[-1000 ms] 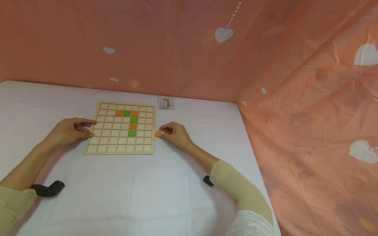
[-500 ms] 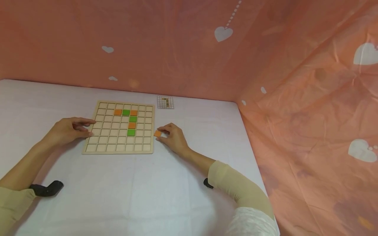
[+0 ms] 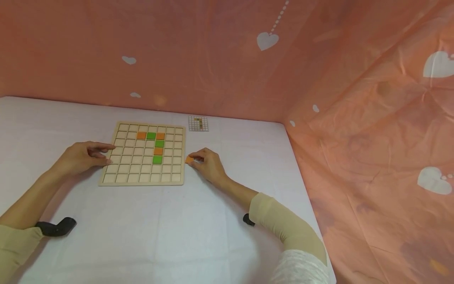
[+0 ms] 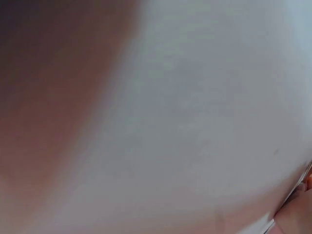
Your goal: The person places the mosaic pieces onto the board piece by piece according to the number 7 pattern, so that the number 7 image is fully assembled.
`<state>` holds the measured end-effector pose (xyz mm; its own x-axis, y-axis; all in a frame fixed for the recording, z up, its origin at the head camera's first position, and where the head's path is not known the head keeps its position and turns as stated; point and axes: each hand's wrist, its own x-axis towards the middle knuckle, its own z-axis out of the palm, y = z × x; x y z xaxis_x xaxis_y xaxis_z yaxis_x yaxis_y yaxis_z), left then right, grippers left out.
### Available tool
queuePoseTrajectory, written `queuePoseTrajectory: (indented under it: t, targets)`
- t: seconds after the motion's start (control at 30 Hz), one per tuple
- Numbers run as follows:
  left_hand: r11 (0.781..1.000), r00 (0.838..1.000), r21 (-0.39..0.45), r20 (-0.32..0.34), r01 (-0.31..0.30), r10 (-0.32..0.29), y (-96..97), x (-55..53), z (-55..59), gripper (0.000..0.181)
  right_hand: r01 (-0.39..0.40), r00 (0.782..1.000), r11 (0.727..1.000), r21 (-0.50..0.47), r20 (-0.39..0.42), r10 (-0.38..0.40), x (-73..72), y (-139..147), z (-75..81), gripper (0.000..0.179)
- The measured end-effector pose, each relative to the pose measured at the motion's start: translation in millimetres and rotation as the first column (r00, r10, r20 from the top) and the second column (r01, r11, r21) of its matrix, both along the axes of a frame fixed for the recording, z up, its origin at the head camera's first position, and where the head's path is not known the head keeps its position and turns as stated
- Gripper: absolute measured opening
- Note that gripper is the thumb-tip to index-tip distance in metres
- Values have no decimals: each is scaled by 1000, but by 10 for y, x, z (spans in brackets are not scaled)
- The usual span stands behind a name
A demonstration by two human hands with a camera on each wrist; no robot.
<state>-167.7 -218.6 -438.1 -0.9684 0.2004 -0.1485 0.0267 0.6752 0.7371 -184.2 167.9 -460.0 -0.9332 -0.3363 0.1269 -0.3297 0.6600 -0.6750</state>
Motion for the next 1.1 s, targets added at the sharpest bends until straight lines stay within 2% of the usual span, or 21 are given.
queuePoseTrajectory:
  t: [0.33,0.6,0.87,1.1]
  targets:
    - [1000,1000,6,23,13,-14,5,-21,-14,55,-2,999,994,-109,44,7,-22,-10,67,24]
    - [1000,1000,-12,-14,-2,2,19,-28,1,53,-33,996,982,-183,73,47,-32,-204,154,24]
    - [1000,999,-15,-35,-6,6,21,-19,7,51,-109,986,975,-192,103,130,2,-432,177,24]
    - [1000,999,-5,-51,-14,14,16,-6,-3,50,-166,979,975,-144,93,181,45,-612,137,22]
